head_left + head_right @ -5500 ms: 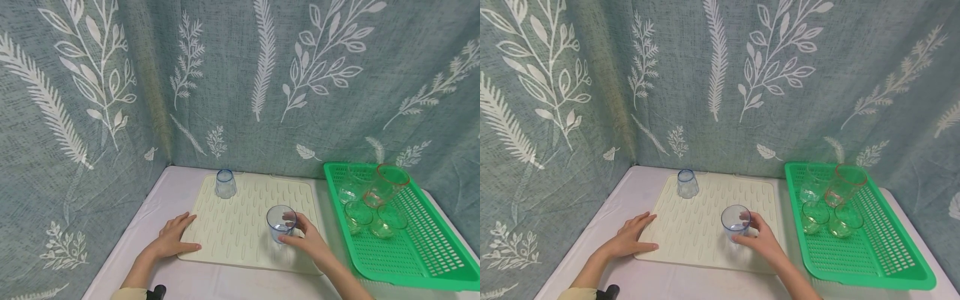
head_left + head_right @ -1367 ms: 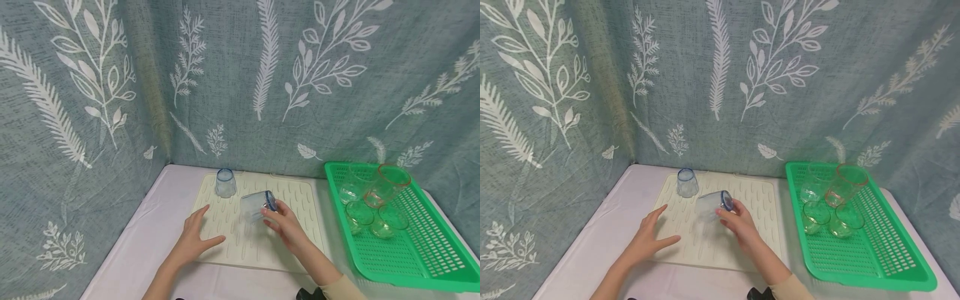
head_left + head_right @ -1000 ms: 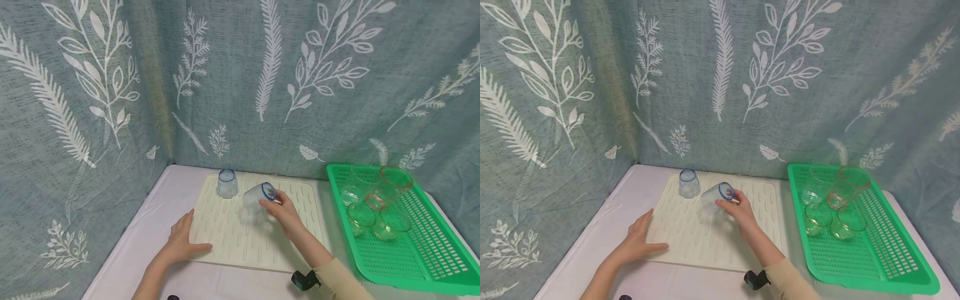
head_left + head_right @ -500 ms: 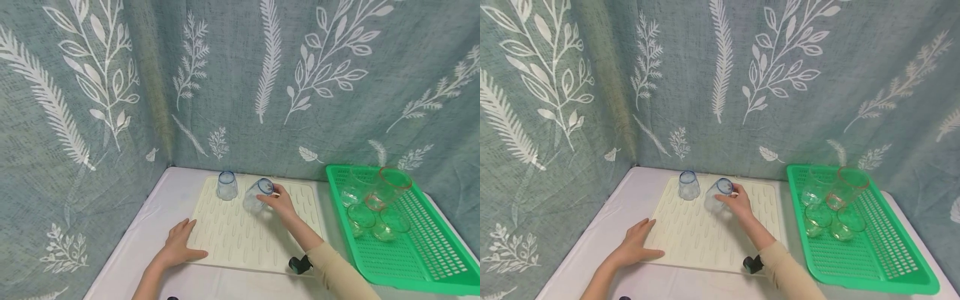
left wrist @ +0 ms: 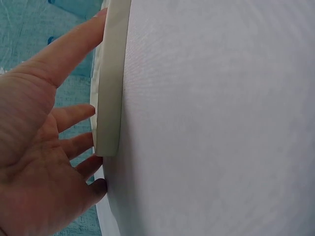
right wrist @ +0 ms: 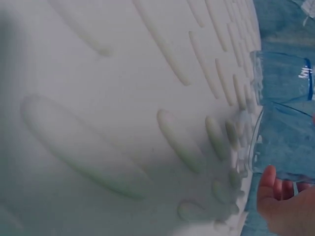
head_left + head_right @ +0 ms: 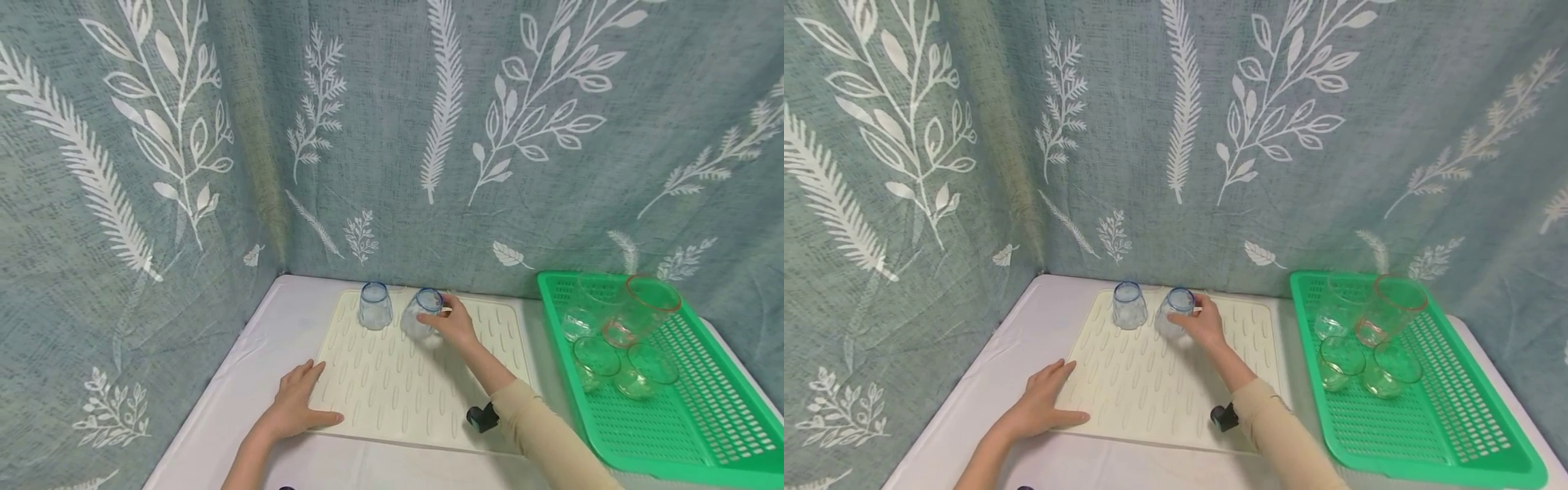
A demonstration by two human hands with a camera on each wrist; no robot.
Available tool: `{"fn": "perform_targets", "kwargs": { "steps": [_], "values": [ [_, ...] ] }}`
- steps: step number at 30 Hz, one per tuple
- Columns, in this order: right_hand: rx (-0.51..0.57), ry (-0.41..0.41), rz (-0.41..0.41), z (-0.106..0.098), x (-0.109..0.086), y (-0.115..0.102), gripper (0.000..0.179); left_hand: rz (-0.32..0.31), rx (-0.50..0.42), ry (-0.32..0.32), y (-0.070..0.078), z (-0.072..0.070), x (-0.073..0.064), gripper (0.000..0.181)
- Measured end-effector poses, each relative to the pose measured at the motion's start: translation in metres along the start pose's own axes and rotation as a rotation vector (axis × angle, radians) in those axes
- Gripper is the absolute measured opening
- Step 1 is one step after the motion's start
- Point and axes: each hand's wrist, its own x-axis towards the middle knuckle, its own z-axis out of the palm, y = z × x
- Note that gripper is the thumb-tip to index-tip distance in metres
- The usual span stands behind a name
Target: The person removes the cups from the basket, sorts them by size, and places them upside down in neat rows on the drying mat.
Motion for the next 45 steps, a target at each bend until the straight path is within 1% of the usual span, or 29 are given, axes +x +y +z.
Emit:
{"fn": "perform_targets", "kwargs": {
  "steps": [7, 14, 26, 30, 34, 40, 43, 45],
  "values": [
    [-0.059, 0.013, -0.043, 0.004, 0.005, 0.002, 0.068, 0.010, -0.007, 0.003, -0.001, 0.003, 0.000, 0.107],
    [-0.076, 0.008, -0.075, 0.007, 0.005, -0.003, 0.069, 0.019, -0.006, 0.009, -0.002, 0.005, 0.000, 0.108],
    [-0.156, 0.001, -0.128, 0.012, 0.011, -0.002, 0.067, 0.014, 0.003, 0.014, -0.001, 0.006, 0.000, 0.108],
    [-0.153, 0.003, -0.142, 0.014, 0.011, 0.001, 0.065, 0.002, -0.001, 0.016, -0.001, 0.005, -0.001, 0.108],
    [-0.140, 0.000, -0.158, 0.014, 0.011, 0.001, 0.064, 0.005, 0.002, 0.018, -0.002, 0.004, -0.001, 0.108],
    [-0.117, -0.016, -0.139, 0.012, 0.008, -0.001, 0.064, 0.006, 0.011, 0.018, -0.002, 0.002, 0.000, 0.108],
    [-0.090, -0.013, -0.108, 0.009, 0.005, 0.000, 0.063, 0.011, 0.021, 0.016, -0.001, 0.001, 0.000, 0.108],
    [-0.053, -0.005, -0.077, 0.007, 0.001, 0.002, 0.062, 0.012, 0.025, 0.011, 0.000, 0.001, 0.000, 0.108]
  ]
}}
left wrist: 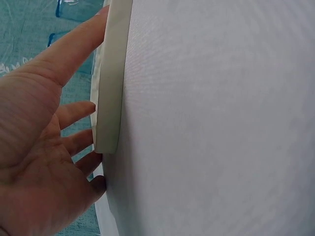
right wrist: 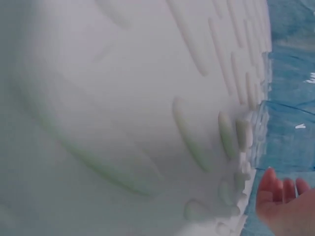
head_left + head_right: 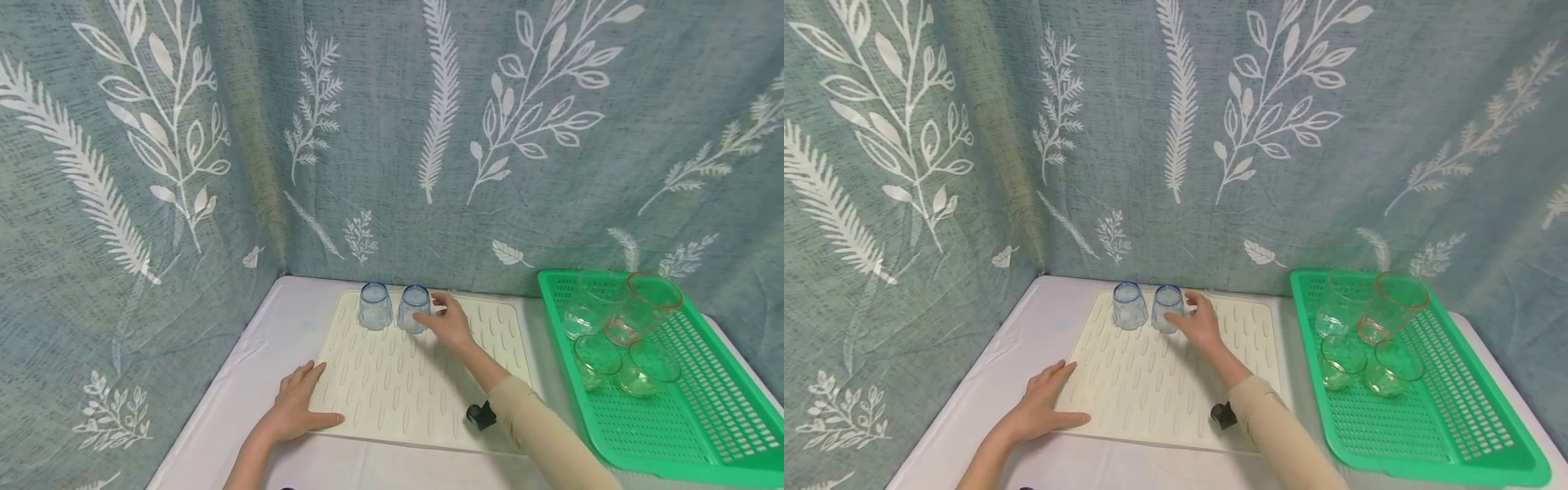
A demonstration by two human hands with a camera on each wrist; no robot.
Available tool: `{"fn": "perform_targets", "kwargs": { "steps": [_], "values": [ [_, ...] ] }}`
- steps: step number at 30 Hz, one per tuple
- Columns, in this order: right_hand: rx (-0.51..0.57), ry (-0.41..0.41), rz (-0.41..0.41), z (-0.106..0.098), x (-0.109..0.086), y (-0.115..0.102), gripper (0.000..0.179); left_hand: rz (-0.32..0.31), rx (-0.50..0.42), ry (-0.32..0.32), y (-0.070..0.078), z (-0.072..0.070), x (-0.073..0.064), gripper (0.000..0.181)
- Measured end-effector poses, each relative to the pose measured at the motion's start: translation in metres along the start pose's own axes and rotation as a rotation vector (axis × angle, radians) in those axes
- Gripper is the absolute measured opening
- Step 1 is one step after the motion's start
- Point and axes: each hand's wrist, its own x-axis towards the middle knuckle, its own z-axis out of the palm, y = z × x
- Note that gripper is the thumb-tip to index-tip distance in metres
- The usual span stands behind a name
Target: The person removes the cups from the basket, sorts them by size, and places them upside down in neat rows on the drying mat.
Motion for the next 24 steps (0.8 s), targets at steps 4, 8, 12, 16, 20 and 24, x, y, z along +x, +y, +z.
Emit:
{"fn": "perform_targets", "kwargs": {
  "steps": [4, 8, 12, 16, 20, 24],
  "values": [
    [0.076, 0.011, 0.057, -0.005, -0.012, 0.006, 0.060, 0.001, 0.003, -0.006, 0.000, 0.000, -0.001, 0.108],
    [0.152, 0.013, 0.080, -0.013, -0.026, 0.008, 0.059, 0.005, 0.025, -0.005, -0.001, 0.000, 0.001, 0.107],
    [0.214, 0.001, 0.088, -0.021, -0.038, 0.006, 0.059, 0.018, 0.033, -0.006, -0.001, 0.000, 0.001, 0.107],
    [0.263, -0.016, 0.104, -0.031, -0.049, 0.003, 0.059, 0.015, 0.029, -0.008, 0.000, 0.000, 0.001, 0.107],
    [0.307, -0.021, 0.105, -0.039, -0.058, 0.001, 0.058, 0.015, 0.027, -0.006, -0.001, 0.000, 0.001, 0.107],
    [0.350, -0.031, 0.093, -0.048, -0.069, -0.002, 0.057, 0.013, 0.028, -0.004, 0.000, 0.001, 0.001, 0.107]
  ]
}}
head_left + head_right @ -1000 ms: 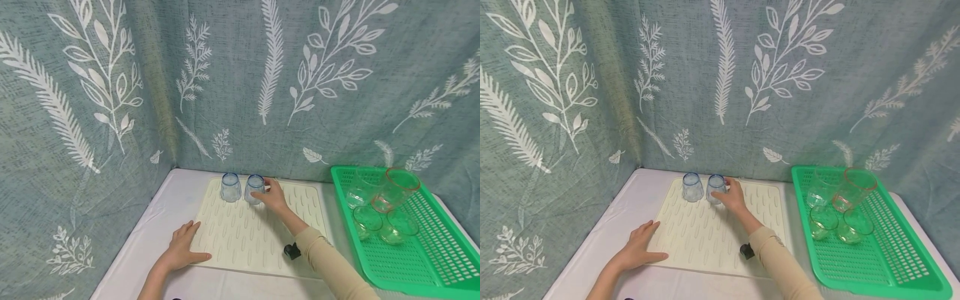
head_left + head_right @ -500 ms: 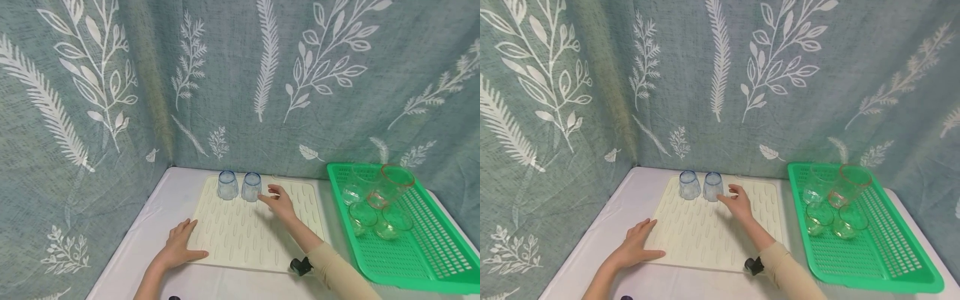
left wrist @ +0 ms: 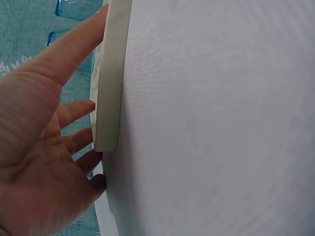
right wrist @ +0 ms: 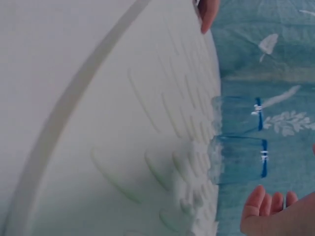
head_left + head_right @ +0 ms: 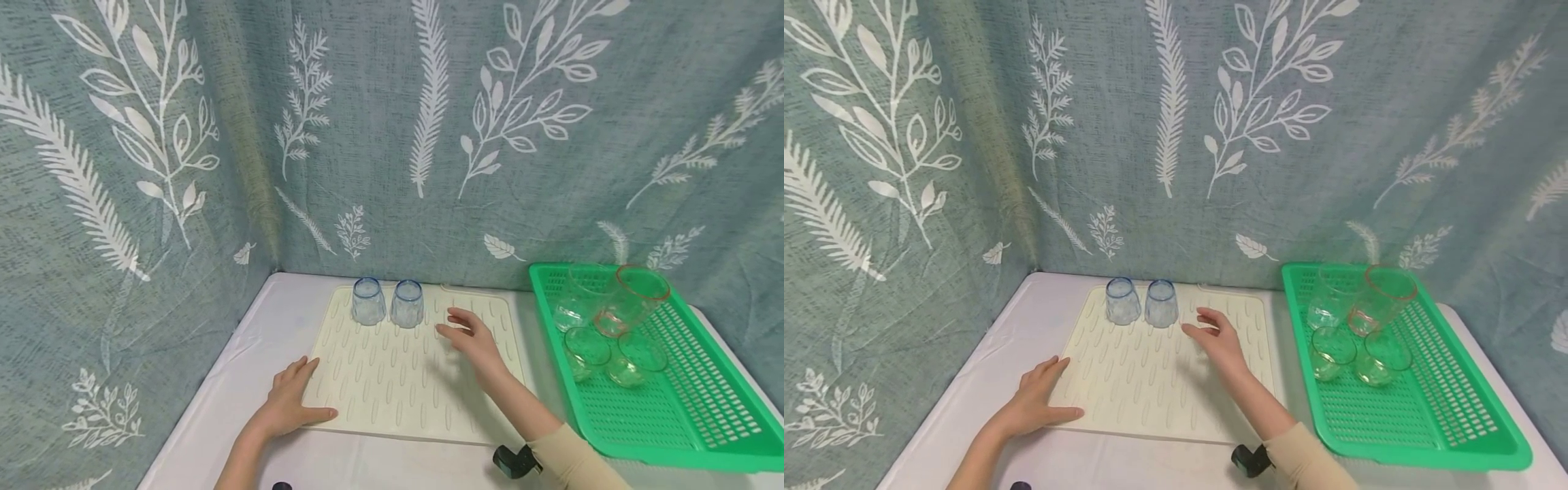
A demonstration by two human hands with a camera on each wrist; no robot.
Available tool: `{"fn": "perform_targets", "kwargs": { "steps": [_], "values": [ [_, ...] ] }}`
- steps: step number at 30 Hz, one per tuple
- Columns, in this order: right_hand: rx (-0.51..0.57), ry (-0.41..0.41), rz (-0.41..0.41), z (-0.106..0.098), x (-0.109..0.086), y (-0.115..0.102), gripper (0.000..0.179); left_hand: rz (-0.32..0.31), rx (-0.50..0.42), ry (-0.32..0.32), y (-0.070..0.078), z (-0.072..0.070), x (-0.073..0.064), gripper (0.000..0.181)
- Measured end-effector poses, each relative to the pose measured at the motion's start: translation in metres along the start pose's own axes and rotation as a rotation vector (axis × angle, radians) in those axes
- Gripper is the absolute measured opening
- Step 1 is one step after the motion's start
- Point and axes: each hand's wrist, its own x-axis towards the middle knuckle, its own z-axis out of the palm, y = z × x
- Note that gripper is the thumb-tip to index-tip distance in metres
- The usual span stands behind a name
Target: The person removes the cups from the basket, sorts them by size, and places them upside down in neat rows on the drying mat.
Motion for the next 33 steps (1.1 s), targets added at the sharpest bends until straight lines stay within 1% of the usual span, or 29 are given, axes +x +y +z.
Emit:
{"fn": "perform_targets", "kwargs": {
  "steps": [6, 12, 16, 21, 25, 29, 33],
  "values": [
    [0.030, -0.016, -0.006, -0.015, -0.021, -0.011, 0.055, 0.010, 0.008, -0.005, 0.003, 0.000, 0.000, 0.105],
    [0.037, -0.012, -0.024, -0.032, -0.036, -0.022, 0.050, 0.000, 0.002, -0.004, 0.002, 0.000, -0.001, 0.106],
    [0.051, -0.011, -0.042, -0.047, -0.046, -0.030, 0.049, 0.004, -0.008, 0.002, 0.000, 0.000, -0.001, 0.107],
    [0.059, 0.013, -0.058, -0.070, -0.058, -0.039, 0.052, 0.005, -0.008, 0.000, 0.000, 0.000, -0.001, 0.107],
    [0.091, 0.040, -0.078, -0.088, -0.064, -0.041, 0.052, 0.002, -0.003, 0.003, -0.001, 0.000, -0.001, 0.107],
    [0.118, 0.076, -0.102, -0.105, -0.070, -0.038, 0.048, 0.007, -0.004, 0.004, -0.001, 0.000, -0.001, 0.107],
    [0.118, 0.099, -0.129, -0.120, -0.075, -0.034, 0.048, 0.011, -0.008, 0.007, 0.000, 0.000, -0.001, 0.106]
  ]
}}
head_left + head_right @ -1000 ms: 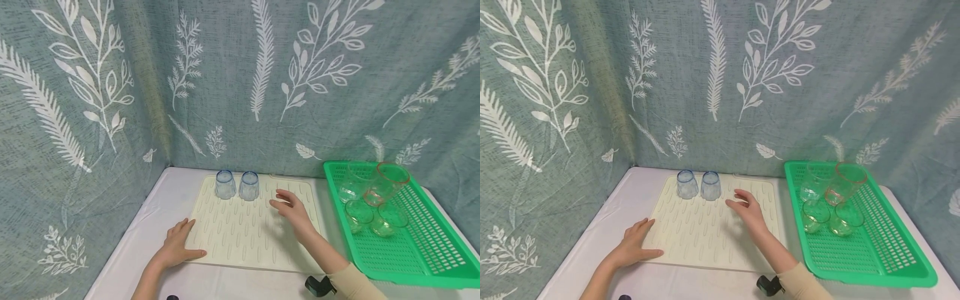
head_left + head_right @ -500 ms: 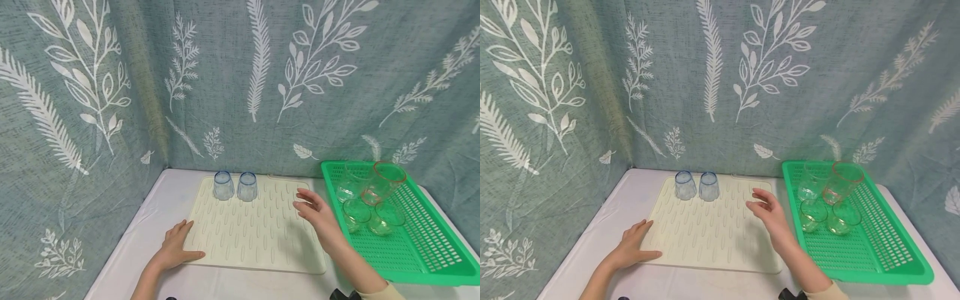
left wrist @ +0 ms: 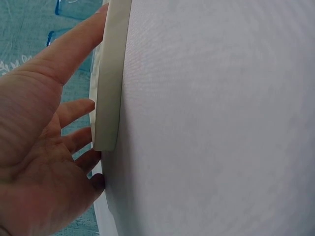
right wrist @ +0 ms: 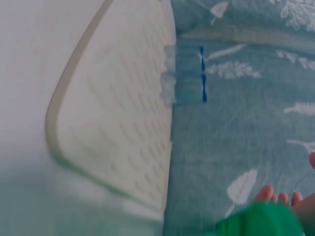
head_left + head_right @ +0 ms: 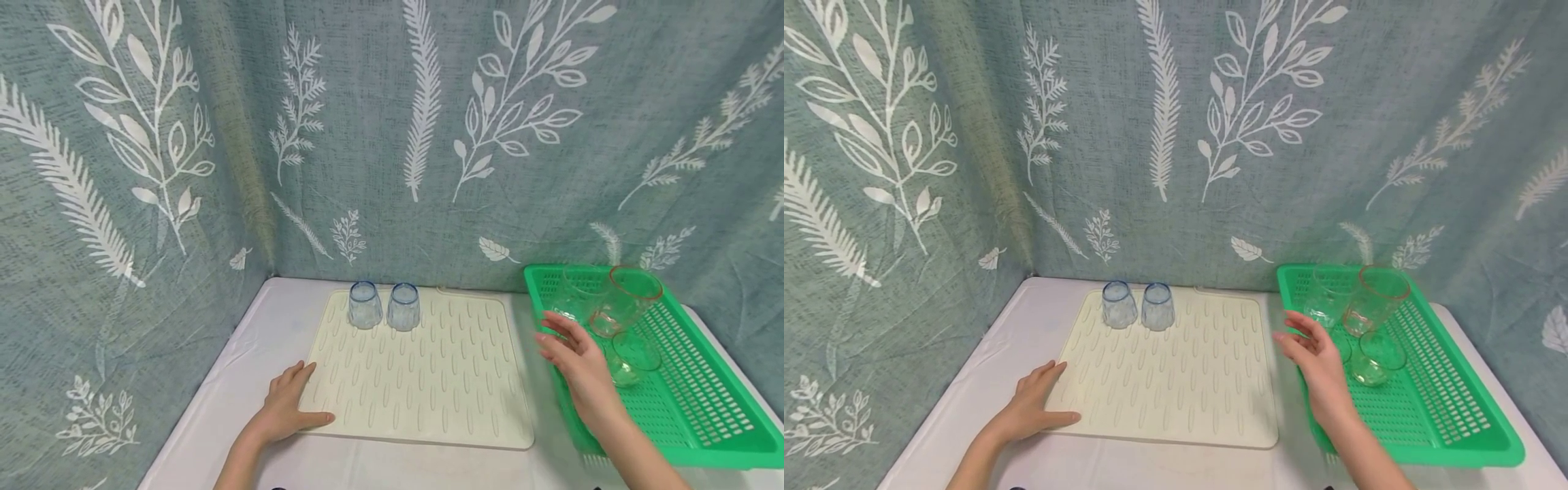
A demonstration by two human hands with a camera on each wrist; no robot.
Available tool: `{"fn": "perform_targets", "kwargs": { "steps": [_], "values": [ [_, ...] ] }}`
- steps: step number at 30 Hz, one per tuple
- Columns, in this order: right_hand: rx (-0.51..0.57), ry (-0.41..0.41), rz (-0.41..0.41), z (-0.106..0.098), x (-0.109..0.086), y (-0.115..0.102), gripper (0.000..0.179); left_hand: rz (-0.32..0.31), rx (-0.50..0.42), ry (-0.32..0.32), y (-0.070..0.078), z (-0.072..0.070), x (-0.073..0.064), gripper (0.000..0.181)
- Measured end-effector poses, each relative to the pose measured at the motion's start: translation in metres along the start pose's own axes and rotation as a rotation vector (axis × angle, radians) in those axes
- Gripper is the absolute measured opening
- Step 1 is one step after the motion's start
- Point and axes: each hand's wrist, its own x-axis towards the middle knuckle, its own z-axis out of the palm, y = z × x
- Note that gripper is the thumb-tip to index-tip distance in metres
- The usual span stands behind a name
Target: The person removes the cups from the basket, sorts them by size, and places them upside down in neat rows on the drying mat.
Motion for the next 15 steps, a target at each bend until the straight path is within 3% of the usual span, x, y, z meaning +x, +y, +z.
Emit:
{"fn": "perform_targets", "kwargs": {
  "steps": [5, 15],
  "values": [
    [-0.061, 0.034, -0.054, -0.020, -0.003, 0.001, 0.047, 0.006, 0.000, 0.003, 0.001, 0.001, 0.001, 0.107],
    [-0.434, 0.186, -0.078, -0.056, -0.003, 0.007, 0.052, -0.017, 0.013, 0.000, -0.003, 0.003, 0.003, 0.108]
  ]
}}
